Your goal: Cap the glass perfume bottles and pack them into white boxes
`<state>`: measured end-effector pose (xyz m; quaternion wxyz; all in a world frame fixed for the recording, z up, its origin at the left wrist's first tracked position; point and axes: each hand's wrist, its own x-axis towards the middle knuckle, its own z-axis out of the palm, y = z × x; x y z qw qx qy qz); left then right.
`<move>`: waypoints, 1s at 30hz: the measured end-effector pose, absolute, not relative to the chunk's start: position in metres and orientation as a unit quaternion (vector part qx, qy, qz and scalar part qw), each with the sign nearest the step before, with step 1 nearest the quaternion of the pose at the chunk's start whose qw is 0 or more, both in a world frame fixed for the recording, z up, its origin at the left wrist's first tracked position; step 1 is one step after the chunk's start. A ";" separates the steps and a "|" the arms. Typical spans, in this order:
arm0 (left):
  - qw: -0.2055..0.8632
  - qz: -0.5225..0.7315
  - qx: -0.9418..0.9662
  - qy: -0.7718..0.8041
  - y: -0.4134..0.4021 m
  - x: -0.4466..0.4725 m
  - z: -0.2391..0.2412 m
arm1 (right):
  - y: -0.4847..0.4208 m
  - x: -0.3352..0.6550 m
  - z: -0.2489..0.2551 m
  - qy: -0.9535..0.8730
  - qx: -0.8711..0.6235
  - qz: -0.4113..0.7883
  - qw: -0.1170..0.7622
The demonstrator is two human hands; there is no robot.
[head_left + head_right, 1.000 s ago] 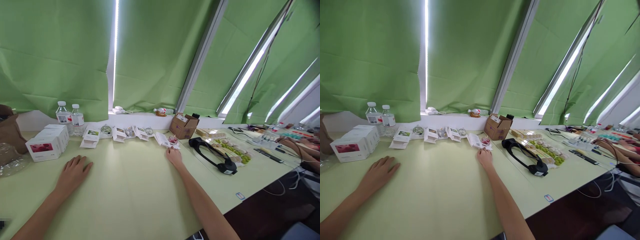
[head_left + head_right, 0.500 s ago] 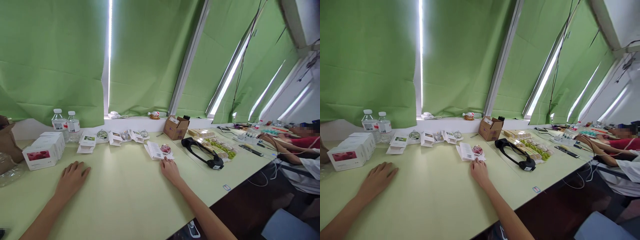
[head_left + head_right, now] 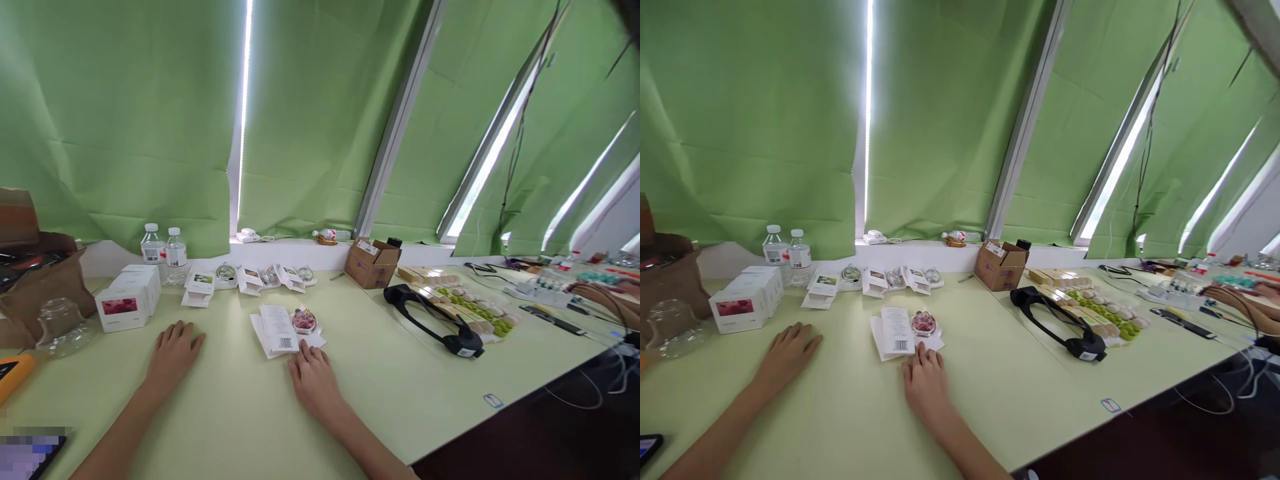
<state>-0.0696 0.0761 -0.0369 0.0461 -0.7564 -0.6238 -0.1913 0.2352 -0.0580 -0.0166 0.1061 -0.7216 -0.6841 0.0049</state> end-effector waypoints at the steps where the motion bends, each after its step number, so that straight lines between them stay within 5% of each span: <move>1: 0.043 -0.195 -0.755 -0.624 0.076 -0.070 -0.037 | -0.057 0.227 -0.016 -0.688 -0.718 0.007 0.106; 14: -0.114 -0.287 -0.732 -0.608 0.073 -0.056 -0.020 | -0.054 0.166 -0.009 -0.762 -0.639 0.024 0.107; 20: -0.177 -0.330 -0.749 -0.547 0.066 -0.039 -0.019 | -0.038 0.208 0.039 -0.797 -0.581 0.136 0.095; 24: -0.208 -0.352 -0.748 -0.523 0.064 -0.035 -0.019 | -0.011 0.246 0.074 -0.721 -0.680 0.082 0.101; 30: -0.251 -0.360 -0.745 -0.502 0.060 -0.030 -0.017 | 0.026 0.254 0.060 -0.754 -0.617 0.143 0.173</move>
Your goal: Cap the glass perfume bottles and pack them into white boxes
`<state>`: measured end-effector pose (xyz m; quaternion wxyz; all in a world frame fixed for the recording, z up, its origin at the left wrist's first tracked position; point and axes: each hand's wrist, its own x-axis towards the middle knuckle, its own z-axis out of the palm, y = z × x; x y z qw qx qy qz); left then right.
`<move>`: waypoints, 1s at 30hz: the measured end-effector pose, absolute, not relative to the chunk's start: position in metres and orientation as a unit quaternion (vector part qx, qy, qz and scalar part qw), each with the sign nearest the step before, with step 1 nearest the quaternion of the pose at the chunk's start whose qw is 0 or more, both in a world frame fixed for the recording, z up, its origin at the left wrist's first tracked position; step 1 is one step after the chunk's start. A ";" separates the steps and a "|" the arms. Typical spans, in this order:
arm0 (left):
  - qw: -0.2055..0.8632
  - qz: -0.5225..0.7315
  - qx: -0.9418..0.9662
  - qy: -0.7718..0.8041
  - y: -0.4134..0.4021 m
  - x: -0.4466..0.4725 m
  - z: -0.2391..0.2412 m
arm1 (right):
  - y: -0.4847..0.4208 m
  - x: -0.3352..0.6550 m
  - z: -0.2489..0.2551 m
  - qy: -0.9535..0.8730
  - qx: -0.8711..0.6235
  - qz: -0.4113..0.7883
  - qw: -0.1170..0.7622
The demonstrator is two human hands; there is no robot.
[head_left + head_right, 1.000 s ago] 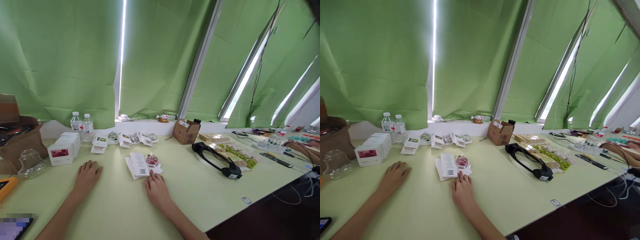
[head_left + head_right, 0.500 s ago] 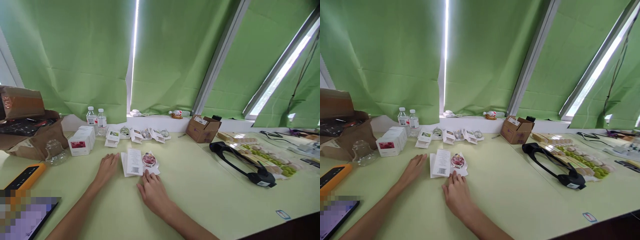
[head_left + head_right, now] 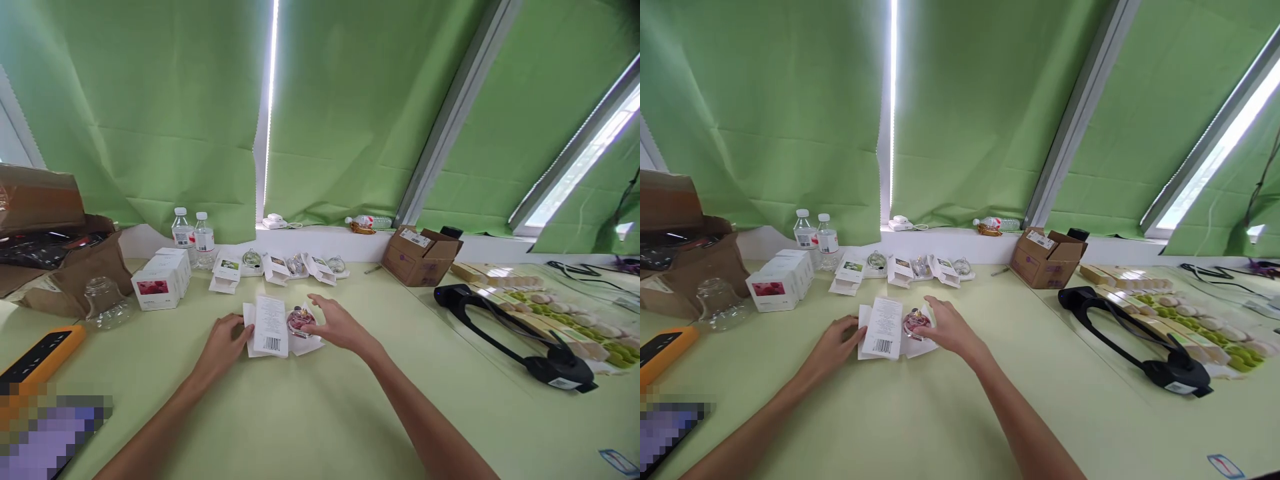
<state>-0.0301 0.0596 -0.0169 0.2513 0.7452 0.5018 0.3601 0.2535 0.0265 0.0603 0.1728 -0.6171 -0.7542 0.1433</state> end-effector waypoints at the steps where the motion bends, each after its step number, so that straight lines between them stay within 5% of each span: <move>1: 0.260 0.361 0.740 0.505 0.059 -0.029 -0.017 | 0.029 0.251 0.052 -0.748 -0.623 0.138 0.184; 12: 0.478 0.384 0.647 0.453 0.043 -0.018 -0.008 | 0.043 0.252 0.016 -0.765 -0.564 0.130 0.281; 30: 0.510 0.349 0.675 0.403 0.044 -0.021 0.007 | 0.051 0.237 0.011 -0.774 -0.544 0.143 0.290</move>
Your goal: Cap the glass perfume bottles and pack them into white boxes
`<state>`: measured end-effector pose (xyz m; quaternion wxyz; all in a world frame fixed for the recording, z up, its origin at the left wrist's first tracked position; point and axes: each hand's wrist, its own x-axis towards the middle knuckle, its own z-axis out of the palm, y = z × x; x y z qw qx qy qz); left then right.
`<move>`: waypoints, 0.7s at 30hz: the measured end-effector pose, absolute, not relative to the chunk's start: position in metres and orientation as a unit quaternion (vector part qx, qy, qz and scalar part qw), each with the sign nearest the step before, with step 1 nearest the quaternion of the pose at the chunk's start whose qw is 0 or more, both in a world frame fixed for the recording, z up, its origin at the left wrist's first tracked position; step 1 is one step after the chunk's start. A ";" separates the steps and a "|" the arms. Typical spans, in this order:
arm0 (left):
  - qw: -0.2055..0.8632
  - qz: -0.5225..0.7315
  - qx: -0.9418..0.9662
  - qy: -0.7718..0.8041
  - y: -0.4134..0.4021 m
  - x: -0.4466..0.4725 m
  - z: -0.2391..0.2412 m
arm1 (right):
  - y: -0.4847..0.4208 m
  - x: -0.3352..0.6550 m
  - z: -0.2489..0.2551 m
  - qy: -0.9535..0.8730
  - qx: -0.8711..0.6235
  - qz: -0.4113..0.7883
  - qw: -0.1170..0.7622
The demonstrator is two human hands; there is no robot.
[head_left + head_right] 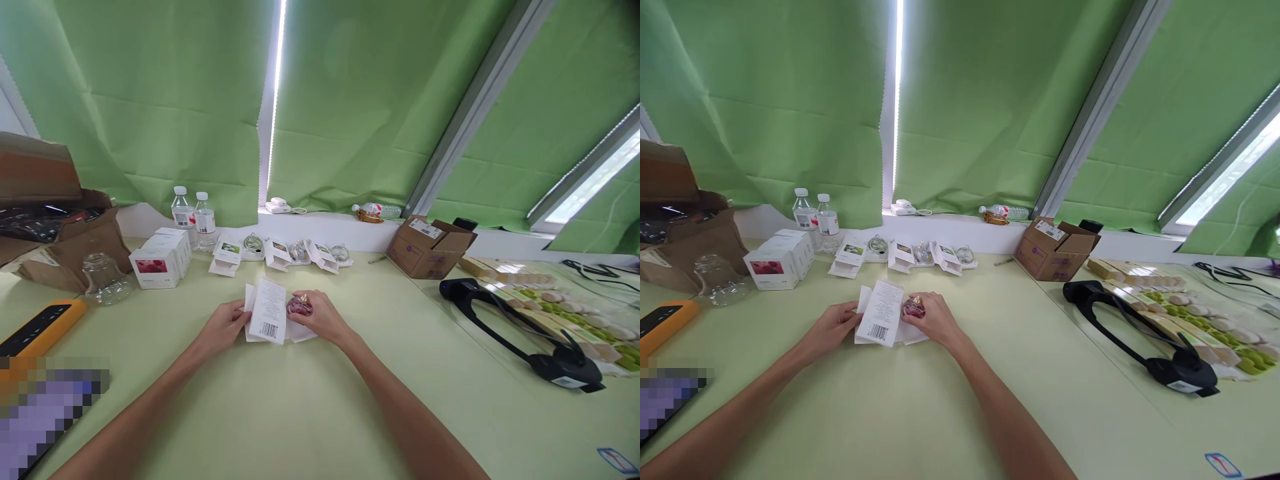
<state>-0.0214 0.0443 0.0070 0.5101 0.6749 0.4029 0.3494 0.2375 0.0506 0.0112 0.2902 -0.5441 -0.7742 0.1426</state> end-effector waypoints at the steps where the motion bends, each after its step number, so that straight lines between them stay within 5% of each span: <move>1: 0.511 0.349 0.676 0.400 0.044 -0.022 0.008 | 0.050 0.237 0.011 -0.771 -0.545 0.151 0.293; 21: 0.509 0.316 0.691 0.404 0.031 -0.009 0.016 | 0.066 0.244 0.003 -0.705 -0.601 0.128 0.355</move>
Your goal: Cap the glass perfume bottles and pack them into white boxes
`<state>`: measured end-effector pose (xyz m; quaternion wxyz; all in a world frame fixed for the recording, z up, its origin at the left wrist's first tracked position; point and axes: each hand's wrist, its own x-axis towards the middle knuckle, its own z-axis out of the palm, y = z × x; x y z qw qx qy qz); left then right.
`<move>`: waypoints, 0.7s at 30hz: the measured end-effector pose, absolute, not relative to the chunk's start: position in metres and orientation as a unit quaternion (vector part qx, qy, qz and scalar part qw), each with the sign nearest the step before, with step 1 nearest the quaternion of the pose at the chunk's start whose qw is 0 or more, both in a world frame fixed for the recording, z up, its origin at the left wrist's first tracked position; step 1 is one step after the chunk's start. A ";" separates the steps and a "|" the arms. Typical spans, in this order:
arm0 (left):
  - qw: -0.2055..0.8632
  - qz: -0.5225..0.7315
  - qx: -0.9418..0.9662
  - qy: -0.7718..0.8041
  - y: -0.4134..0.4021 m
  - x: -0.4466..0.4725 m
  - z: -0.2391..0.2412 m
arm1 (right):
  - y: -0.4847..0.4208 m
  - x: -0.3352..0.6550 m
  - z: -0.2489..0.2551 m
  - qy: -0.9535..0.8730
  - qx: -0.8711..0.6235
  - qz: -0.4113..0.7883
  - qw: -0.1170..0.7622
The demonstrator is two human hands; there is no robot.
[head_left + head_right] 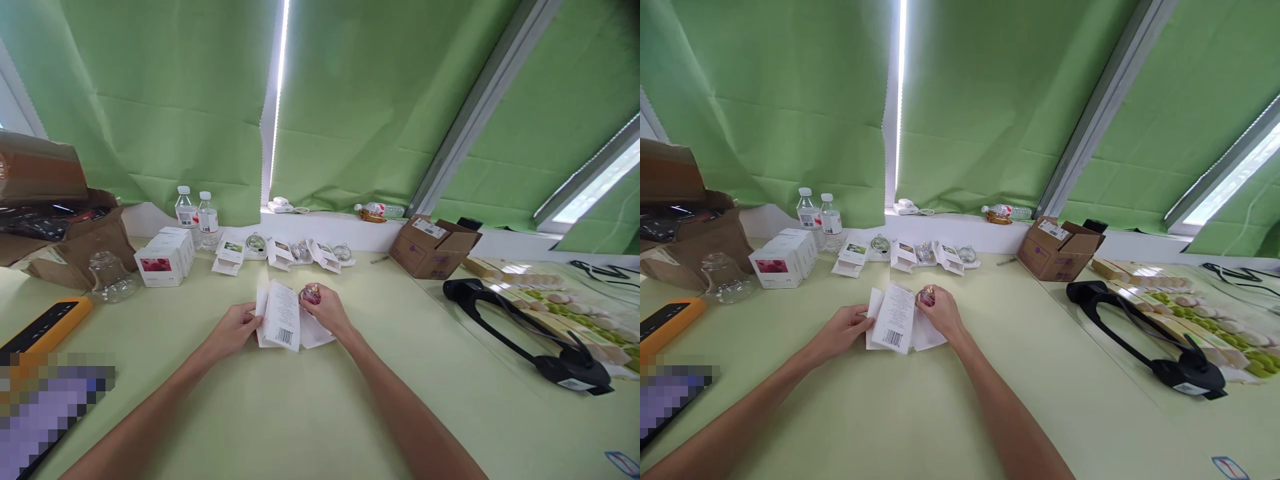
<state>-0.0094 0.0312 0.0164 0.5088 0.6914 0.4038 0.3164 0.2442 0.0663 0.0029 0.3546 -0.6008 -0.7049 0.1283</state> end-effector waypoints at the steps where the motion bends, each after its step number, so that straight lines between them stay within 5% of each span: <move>1: 0.512 0.316 0.690 0.402 0.030 -0.008 0.018 | 0.066 0.245 0.003 -0.704 -0.603 0.125 0.354; 21: 0.469 0.327 0.671 0.473 0.030 -0.014 0.023 | 0.075 0.288 0.001 -0.640 -0.678 0.101 0.347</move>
